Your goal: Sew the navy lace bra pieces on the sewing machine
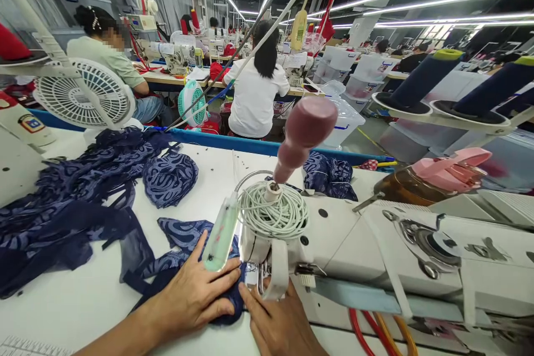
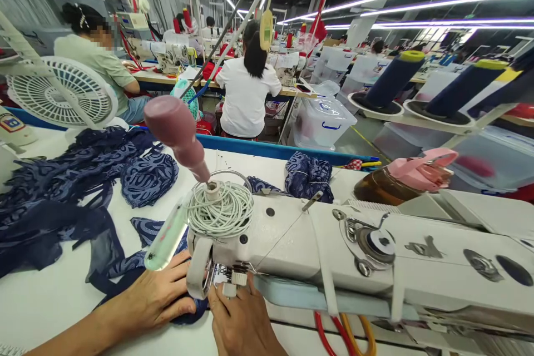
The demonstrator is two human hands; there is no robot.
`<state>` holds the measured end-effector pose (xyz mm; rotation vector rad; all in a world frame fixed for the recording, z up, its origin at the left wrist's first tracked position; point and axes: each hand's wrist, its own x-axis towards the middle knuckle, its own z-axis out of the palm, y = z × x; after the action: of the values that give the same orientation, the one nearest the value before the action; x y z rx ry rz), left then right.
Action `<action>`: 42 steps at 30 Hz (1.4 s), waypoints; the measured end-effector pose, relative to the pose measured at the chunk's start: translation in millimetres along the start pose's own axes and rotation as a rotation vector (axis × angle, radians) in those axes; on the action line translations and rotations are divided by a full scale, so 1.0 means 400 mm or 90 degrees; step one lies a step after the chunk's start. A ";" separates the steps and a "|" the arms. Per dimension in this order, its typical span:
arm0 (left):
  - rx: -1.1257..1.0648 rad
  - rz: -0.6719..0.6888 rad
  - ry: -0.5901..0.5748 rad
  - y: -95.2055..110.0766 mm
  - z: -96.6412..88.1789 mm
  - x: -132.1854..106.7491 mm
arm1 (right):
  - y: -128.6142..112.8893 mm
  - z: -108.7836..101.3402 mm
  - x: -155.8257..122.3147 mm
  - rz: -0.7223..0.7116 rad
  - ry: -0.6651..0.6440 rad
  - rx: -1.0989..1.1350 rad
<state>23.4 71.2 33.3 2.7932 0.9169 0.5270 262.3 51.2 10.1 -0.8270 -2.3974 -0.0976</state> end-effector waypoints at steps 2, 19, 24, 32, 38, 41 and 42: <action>-0.005 -0.002 0.010 0.000 -0.002 0.006 | 0.002 0.000 0.003 0.002 -0.001 -0.003; -0.007 -0.018 0.072 -0.003 0.000 0.031 | 0.012 -0.010 0.009 0.042 -0.003 0.010; -0.015 0.015 0.094 0.016 0.000 0.021 | 0.009 -0.019 0.012 0.029 0.020 0.047; -0.035 0.027 0.101 0.007 -0.019 0.040 | 0.018 -0.001 -0.005 0.034 0.017 -0.030; -0.017 -0.004 0.083 -0.001 -0.011 0.035 | 0.025 0.016 -0.021 0.028 -0.027 -0.045; -0.005 -0.002 0.097 -0.004 -0.008 0.037 | 0.022 0.008 -0.019 0.078 -0.093 0.009; -0.007 -0.006 0.101 -0.003 -0.006 0.038 | 0.021 0.006 -0.018 0.087 -0.102 0.027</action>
<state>33.1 81.5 39.6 2.7681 0.9529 0.7601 270.5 54.6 3.2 -1.0107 -2.4727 0.0763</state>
